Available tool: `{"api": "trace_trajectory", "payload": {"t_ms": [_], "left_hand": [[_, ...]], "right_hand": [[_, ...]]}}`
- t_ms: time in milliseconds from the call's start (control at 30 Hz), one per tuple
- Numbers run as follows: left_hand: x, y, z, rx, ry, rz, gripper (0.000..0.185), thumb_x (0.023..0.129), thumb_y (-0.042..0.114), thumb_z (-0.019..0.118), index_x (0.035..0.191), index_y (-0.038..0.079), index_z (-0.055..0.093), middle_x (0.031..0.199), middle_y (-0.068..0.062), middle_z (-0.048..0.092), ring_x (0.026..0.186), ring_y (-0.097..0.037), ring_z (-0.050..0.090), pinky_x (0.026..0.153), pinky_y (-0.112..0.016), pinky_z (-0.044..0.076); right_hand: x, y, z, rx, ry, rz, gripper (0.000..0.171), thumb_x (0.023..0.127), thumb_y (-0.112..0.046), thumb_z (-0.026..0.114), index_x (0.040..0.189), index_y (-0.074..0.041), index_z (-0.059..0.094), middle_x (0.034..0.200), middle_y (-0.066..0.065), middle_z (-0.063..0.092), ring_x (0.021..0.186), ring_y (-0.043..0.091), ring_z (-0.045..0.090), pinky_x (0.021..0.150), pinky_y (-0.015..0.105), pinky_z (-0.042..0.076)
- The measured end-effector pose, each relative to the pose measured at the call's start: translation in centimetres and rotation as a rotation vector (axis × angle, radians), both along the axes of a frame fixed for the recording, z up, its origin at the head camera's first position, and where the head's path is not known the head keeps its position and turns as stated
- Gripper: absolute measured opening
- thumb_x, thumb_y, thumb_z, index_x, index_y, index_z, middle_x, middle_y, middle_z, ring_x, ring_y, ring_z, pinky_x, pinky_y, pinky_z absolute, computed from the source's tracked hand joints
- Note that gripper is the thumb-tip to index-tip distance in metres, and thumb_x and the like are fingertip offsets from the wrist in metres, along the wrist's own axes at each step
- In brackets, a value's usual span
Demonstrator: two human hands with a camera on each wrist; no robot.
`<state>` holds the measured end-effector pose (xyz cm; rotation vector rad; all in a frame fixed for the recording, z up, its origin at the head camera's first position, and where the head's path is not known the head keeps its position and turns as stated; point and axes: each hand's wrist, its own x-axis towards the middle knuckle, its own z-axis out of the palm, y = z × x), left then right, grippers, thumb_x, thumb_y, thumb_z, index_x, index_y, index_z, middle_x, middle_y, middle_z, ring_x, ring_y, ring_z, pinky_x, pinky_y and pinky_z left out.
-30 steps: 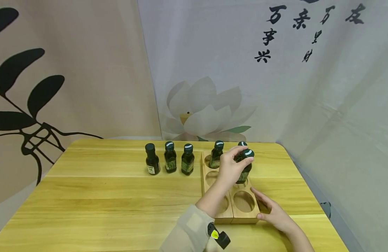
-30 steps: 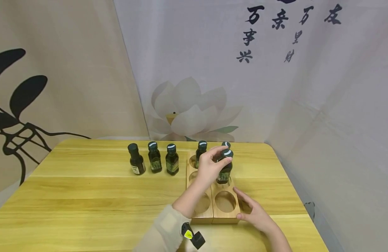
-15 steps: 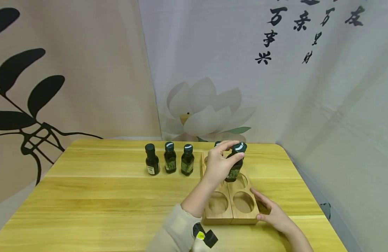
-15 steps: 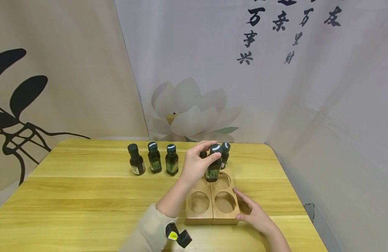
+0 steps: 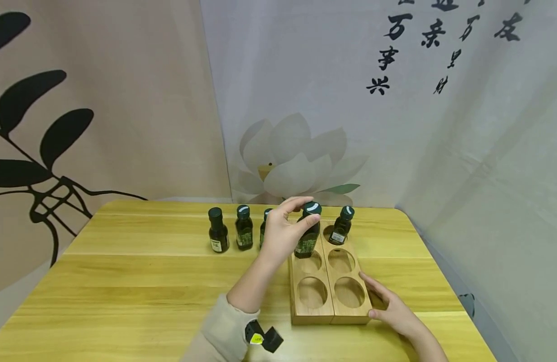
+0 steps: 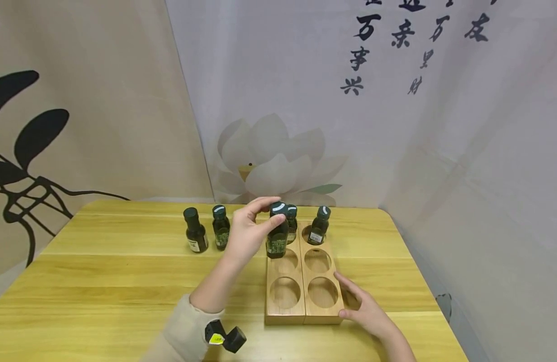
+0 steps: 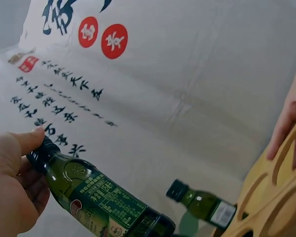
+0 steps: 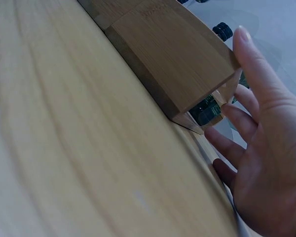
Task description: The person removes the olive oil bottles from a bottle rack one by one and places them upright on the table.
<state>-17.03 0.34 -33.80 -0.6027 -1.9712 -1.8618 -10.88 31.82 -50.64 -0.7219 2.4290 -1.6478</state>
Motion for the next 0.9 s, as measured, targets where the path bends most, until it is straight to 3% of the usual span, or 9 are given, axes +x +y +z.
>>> {"api": "trace_trajectory", "payload": {"t_ms": [133, 167, 400, 533, 733, 900], "left_hand": [[0.1, -1.3, 0.0, -0.031, -0.005, 0.039, 0.033, 0.08, 0.014, 0.078, 0.112, 0.009, 0.071, 0.11, 0.0, 0.066, 0.101, -0.016, 0.056, 0.087, -0.038, 0.047], [0.1, -1.6, 0.0, -0.034, -0.006, 0.044, 0.033, 0.081, 0.014, 0.078, 0.113, 0.009, 0.071, 0.111, -0.002, 0.066, 0.101, -0.016, 0.056, 0.082, -0.036, 0.048], [0.2, -3.5, -0.6, -0.041, -0.036, 0.051, 0.033, 0.082, 0.013, 0.077, 0.114, 0.011, 0.07, 0.114, -0.003, 0.065, 0.103, -0.017, 0.057, 0.087, -0.044, 0.047], [0.2, -4.5, -1.0, -0.056, -0.048, 0.069, 0.032, 0.082, 0.013, 0.077, 0.113, 0.012, 0.071, 0.112, -0.001, 0.066, 0.1, -0.018, 0.056, 0.083, -0.041, 0.048], [0.2, -5.4, -2.2, -0.055, -0.062, 0.078, 0.034, 0.081, 0.01, 0.077, 0.114, 0.009, 0.07, 0.115, -0.006, 0.065, 0.104, -0.02, 0.055, 0.089, -0.044, 0.045], [0.4, -5.8, -3.6, -0.062, -0.13, 0.09, 0.037, 0.08, 0.009, 0.078, 0.116, 0.008, 0.07, 0.118, -0.006, 0.064, 0.105, -0.022, 0.055, 0.09, -0.045, 0.045]], "right_hand": [[0.0, 0.0, 0.0, -0.002, -0.011, -0.004, 0.075, 0.087, -0.016, 0.072, 0.151, -0.013, 0.032, 0.148, 0.019, 0.034, 0.13, 0.006, 0.037, 0.102, 0.016, 0.025], [0.0, 0.0, 0.0, -0.002, -0.013, -0.003, 0.075, 0.087, -0.016, 0.071, 0.151, -0.013, 0.032, 0.148, 0.019, 0.034, 0.13, 0.006, 0.037, 0.102, 0.016, 0.025], [0.0, 0.1, -0.2, -0.01, -0.012, 0.003, 0.074, 0.088, -0.018, 0.071, 0.151, -0.013, 0.032, 0.148, 0.015, 0.036, 0.13, 0.007, 0.038, 0.102, 0.016, 0.025], [0.0, 0.1, -0.2, -0.016, -0.012, 0.008, 0.074, 0.088, -0.017, 0.071, 0.151, -0.013, 0.032, 0.148, 0.015, 0.037, 0.13, 0.008, 0.039, 0.102, 0.016, 0.025], [0.1, 0.0, 0.1, -0.01, -0.015, 0.009, 0.073, 0.089, -0.016, 0.07, 0.151, -0.012, 0.031, 0.147, 0.019, 0.036, 0.13, 0.009, 0.039, 0.102, 0.017, 0.026], [0.1, -0.1, 0.2, -0.012, -0.022, 0.002, 0.074, 0.088, -0.014, 0.071, 0.151, -0.012, 0.031, 0.148, 0.018, 0.036, 0.13, 0.008, 0.038, 0.102, 0.017, 0.026]]}}
